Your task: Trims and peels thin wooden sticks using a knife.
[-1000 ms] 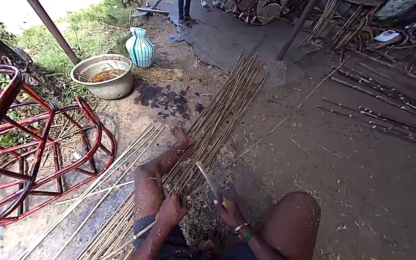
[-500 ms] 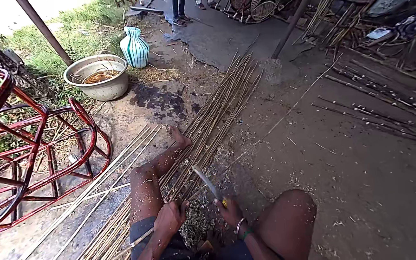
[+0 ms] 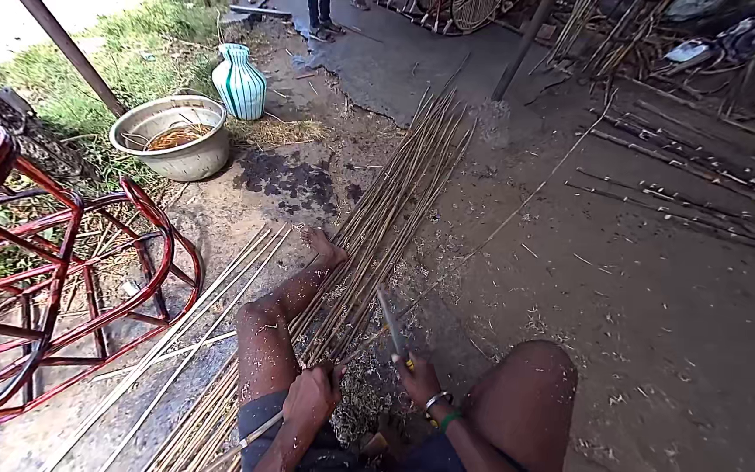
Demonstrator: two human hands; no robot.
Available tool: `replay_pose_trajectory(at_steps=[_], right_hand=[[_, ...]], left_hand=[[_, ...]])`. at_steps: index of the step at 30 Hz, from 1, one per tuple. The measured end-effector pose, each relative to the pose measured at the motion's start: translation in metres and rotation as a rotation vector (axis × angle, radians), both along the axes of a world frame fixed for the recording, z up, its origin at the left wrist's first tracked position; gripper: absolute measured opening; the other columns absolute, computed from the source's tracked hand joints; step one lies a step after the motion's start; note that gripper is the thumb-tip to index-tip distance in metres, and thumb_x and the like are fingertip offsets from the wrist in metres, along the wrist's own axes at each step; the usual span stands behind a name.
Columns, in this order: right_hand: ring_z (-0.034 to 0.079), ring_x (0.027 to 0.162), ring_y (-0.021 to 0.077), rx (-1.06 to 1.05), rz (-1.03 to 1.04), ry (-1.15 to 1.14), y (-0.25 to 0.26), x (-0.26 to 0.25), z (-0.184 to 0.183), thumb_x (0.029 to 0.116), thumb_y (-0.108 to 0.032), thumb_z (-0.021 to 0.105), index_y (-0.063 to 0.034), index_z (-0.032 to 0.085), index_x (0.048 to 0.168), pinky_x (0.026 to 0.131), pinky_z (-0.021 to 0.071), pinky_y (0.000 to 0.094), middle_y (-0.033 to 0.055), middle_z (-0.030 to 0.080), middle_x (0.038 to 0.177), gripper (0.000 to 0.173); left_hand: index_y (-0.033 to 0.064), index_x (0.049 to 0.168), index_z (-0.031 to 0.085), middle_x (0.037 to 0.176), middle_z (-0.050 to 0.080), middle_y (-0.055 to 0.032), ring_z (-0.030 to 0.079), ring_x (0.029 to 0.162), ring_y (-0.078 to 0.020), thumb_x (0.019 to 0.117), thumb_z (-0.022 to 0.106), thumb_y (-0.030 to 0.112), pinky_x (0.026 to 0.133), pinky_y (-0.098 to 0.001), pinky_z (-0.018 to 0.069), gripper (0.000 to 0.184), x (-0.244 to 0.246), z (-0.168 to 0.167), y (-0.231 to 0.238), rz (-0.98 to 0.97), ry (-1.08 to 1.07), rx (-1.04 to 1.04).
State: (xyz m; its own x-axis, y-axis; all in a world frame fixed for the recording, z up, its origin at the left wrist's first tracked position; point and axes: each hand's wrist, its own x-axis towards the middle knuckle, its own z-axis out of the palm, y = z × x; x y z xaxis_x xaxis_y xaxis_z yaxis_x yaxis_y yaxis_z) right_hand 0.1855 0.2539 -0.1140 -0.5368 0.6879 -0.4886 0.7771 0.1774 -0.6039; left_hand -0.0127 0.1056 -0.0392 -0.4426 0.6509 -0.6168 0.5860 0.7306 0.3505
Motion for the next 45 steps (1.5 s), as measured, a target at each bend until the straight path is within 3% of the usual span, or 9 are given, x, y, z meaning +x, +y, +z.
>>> replay_pose_trajectory(at_steps=[2,6,8,12,15,18,22,35,45], right_hand=[[0.069,0.099,0.0374,-0.015,0.215,-0.092,-0.012,0.001,0.011,0.1053,-0.046,0.049,-0.0017,0.064,0.123,0.089,0.0522,0.0590,0.0213,0.070,0.104,0.050],[0.065,0.075,0.0295,0.031,-0.142,0.128,0.007,0.001,-0.014,0.1059,-0.039,0.052,0.0038,0.066,0.115,0.074,0.0550,0.0501,0.0174,0.065,0.086,0.046],[0.068,0.090,0.0345,-0.001,0.151,-0.004,-0.005,0.001,0.004,0.1045,-0.043,0.051,0.0000,0.065,0.117,0.084,0.0527,0.0564,0.0193,0.068,0.095,0.047],[0.067,0.081,0.0316,0.057,-0.177,0.101,0.001,0.001,-0.010,0.1056,-0.040,0.053,0.0027,0.066,0.119,0.078,0.0551,0.0517,0.0195,0.067,0.092,0.047],[0.068,0.092,0.0343,0.002,-0.027,0.039,-0.002,0.000,-0.001,0.1038,-0.044,0.054,0.0009,0.066,0.121,0.087,0.0536,0.0543,0.0204,0.069,0.099,0.050],[0.060,0.066,0.0245,-0.051,-0.166,0.129,0.013,0.001,-0.010,0.1066,-0.042,0.051,0.0011,0.064,0.116,0.064,0.0532,0.0443,0.0125,0.060,0.080,0.046],[0.069,0.093,0.0349,-0.039,0.076,-0.009,-0.002,-0.004,0.007,0.1042,-0.043,0.052,-0.0012,0.066,0.122,0.087,0.0536,0.0565,0.0201,0.069,0.099,0.048],[0.068,0.093,0.0352,0.002,0.084,-0.019,-0.011,0.005,0.004,0.1045,-0.044,0.052,-0.0003,0.065,0.121,0.086,0.0535,0.0562,0.0202,0.069,0.099,0.048],[0.067,0.085,0.0322,-0.018,-0.111,0.121,0.000,-0.003,-0.009,0.1056,-0.039,0.053,0.0038,0.065,0.123,0.083,0.0547,0.0519,0.0204,0.067,0.096,0.048]], left_hand=[[0.0118,0.120,0.067,0.105,0.073,-0.0168,0.071,0.102,-0.0360,0.1062,0.039,0.057,0.087,-0.0586,0.0563,0.055,-0.002,-0.006,-0.005,-0.007,-0.053,0.023],[0.0131,0.124,0.065,0.105,0.072,-0.0171,0.071,0.101,-0.0368,0.1065,0.038,0.058,0.087,-0.0594,0.0552,0.055,-0.012,-0.005,0.001,-0.035,-0.094,0.055],[0.0124,0.124,0.065,0.108,0.072,-0.0180,0.070,0.105,-0.0376,0.1070,0.036,0.058,0.089,-0.0601,0.0546,0.057,-0.010,-0.004,-0.005,-0.045,-0.077,0.030],[0.0136,0.124,0.065,0.109,0.072,-0.0181,0.070,0.106,-0.0378,0.1070,0.034,0.059,0.089,-0.0603,0.0543,0.057,-0.009,-0.002,-0.001,-0.024,-0.056,0.030],[0.0123,0.121,0.066,0.107,0.071,-0.0181,0.070,0.105,-0.0379,0.1078,0.033,0.056,0.088,-0.0602,0.0546,0.056,-0.012,-0.003,-0.007,-0.030,-0.048,0.020],[0.0117,0.120,0.066,0.106,0.071,-0.0183,0.070,0.104,-0.0379,0.1080,0.034,0.056,0.088,-0.0600,0.0544,0.056,-0.011,0.000,-0.004,-0.027,-0.053,0.023],[0.0120,0.121,0.065,0.108,0.072,-0.0184,0.070,0.105,-0.0378,0.1077,0.032,0.057,0.088,-0.0600,0.0547,0.058,-0.008,-0.001,-0.008,-0.031,-0.028,0.002],[0.0162,0.132,0.061,0.110,0.073,-0.0178,0.072,0.105,-0.0392,0.1080,0.027,0.058,0.085,-0.0594,0.0565,0.059,0.015,0.001,-0.015,-0.072,0.100,-0.065],[0.0056,0.117,0.067,0.106,0.070,-0.0206,0.069,0.103,-0.0373,0.1091,0.033,0.054,0.090,-0.0599,0.0533,0.060,-0.009,-0.012,-0.009,0.009,-0.168,0.055]])
